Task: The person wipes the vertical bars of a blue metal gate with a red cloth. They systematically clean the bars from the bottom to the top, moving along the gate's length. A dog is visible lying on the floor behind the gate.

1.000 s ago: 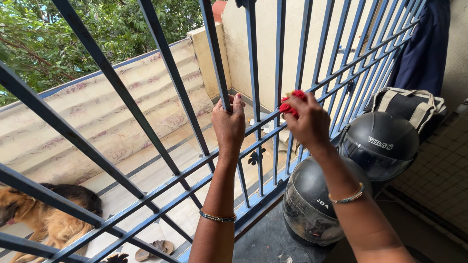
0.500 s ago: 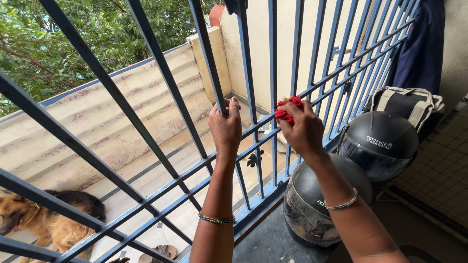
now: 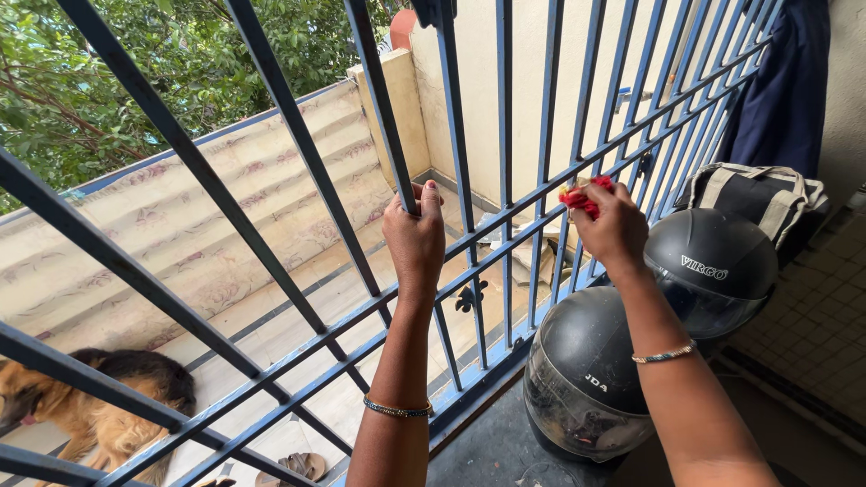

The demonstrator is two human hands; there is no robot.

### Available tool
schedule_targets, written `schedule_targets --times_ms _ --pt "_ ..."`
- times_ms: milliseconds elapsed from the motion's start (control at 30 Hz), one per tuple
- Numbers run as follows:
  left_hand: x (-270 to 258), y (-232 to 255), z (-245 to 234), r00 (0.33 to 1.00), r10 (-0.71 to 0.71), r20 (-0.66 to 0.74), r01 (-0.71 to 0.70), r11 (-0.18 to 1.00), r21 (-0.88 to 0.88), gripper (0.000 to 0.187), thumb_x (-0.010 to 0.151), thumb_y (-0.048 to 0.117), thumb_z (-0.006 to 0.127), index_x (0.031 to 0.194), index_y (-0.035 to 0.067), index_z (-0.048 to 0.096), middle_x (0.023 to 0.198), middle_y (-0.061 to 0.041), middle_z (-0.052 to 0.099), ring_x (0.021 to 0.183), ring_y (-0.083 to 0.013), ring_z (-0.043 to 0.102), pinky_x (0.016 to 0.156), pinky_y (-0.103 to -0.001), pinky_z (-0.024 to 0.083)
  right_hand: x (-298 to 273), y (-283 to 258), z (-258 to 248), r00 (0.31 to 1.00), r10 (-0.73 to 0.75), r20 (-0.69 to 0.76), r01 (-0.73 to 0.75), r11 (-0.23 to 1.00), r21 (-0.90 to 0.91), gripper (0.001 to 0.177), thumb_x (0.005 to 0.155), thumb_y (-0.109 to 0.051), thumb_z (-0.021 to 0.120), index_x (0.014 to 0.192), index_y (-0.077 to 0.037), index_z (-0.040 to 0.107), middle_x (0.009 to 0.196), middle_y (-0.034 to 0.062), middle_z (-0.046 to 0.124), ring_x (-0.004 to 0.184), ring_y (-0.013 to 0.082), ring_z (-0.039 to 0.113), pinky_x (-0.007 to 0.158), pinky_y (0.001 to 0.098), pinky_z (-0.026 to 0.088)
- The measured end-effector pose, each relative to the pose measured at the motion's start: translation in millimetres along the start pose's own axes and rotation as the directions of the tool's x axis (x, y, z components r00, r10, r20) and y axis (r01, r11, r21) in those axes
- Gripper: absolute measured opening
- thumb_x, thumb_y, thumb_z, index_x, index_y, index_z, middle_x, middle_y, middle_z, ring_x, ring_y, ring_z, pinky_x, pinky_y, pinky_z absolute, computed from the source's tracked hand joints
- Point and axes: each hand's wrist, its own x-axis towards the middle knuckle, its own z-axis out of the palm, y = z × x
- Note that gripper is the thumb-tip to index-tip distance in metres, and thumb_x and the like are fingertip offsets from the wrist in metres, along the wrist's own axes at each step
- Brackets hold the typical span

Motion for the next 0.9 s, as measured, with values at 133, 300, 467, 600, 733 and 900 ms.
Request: schedule_targets --times_ms 133,300,467,600,733,900 --pt "1.0 -3.2 0.8 1.0 -0.029 -0.006 0.029 0.999 0.024 0.031 0.1 0.022 0.062 0.074 0.005 0.063 0.059 -0.005 0.059 0.051 -0.0112 0.054 0.046 -0.028 0.039 -4.3 -4.9 13.5 0.995 0.086 0.054 -0.08 0.992 -0.101 0.036 0.088 -0.03 0.072 0.123 -0.02 0.075 0.112 0.0182 0.067 0.089 0.0383 0.071 0.076 0.0479 0.059" --pt "0.9 -7.3 2.6 0.995 0.095 -0.044 -0.096 0.995 -0.019 0.03 0.1 0.022 0.062 0.076 0.005 0.065 0.068 -0.002 0.067 0.059 -0.0087 0.063 0.051 -0.026 0.048 -12.7 -20.7 10.9 0.985 -0.027 0.172 0.035 0.998 -0.042 0.035 0.086 -0.032 0.073 0.119 -0.021 0.076 0.113 0.0164 0.067 0.091 0.0344 0.073 0.078 0.0452 0.06" --pt "1.7 -2.9 -0.5 0.999 -0.044 0.011 0.044 0.999 0.01 0.029 0.1 0.022 0.062 0.077 0.004 0.064 0.064 -0.007 0.063 0.055 -0.0131 0.057 0.05 -0.03 0.043 8.7 -20.0 -3.6 0.983 0.028 0.183 0.002 0.986 -0.164 0.036 0.088 -0.033 0.075 0.121 -0.019 0.076 0.114 0.0198 0.065 0.09 0.0367 0.071 0.075 0.0469 0.059" --pt "0.5 -2.1 1.4 0.999 -0.047 -0.009 0.047 0.998 0.042 0.03 0.1 0.022 0.062 0.076 0.004 0.065 0.065 -0.008 0.064 0.057 -0.0136 0.058 0.052 -0.03 0.045 2.1 -34.6 12.4 0.995 -0.019 0.097 0.051 0.939 -0.339 0.032 0.088 -0.028 0.075 0.115 -0.011 0.076 0.114 0.0198 0.066 0.092 0.0333 0.072 0.076 0.0444 0.061" --pt "1.4 -2.7 3.0 1.0 -0.005 -0.016 0.005 1.0 0.005 0.03 0.1 0.022 0.062 0.075 0.005 0.064 0.068 -0.005 0.067 0.059 -0.0109 0.062 0.052 -0.028 0.048 -38.9 -60.7 21.0 0.989 -0.023 0.147 0.068 0.951 -0.302 0.035 0.091 -0.026 0.073 0.119 -0.005 0.073 0.111 0.0227 0.065 0.089 0.0351 0.072 0.073 0.0445 0.061" --pt "0.7 -5.4 0.6 1.0 -0.008 0.005 0.008 1.0 0.003 0.028 0.1 0.022 0.061 0.078 0.005 0.065 0.068 -0.005 0.066 0.058 -0.0108 0.06 0.051 -0.028 0.046 -24.8 -44.2 14.7 0.982 -0.05 0.18 0.075 0.988 -0.138 0.034 0.094 -0.031 0.073 0.118 -0.007 0.073 0.113 0.0218 0.065 0.091 0.0345 0.072 0.079 0.0454 0.06"
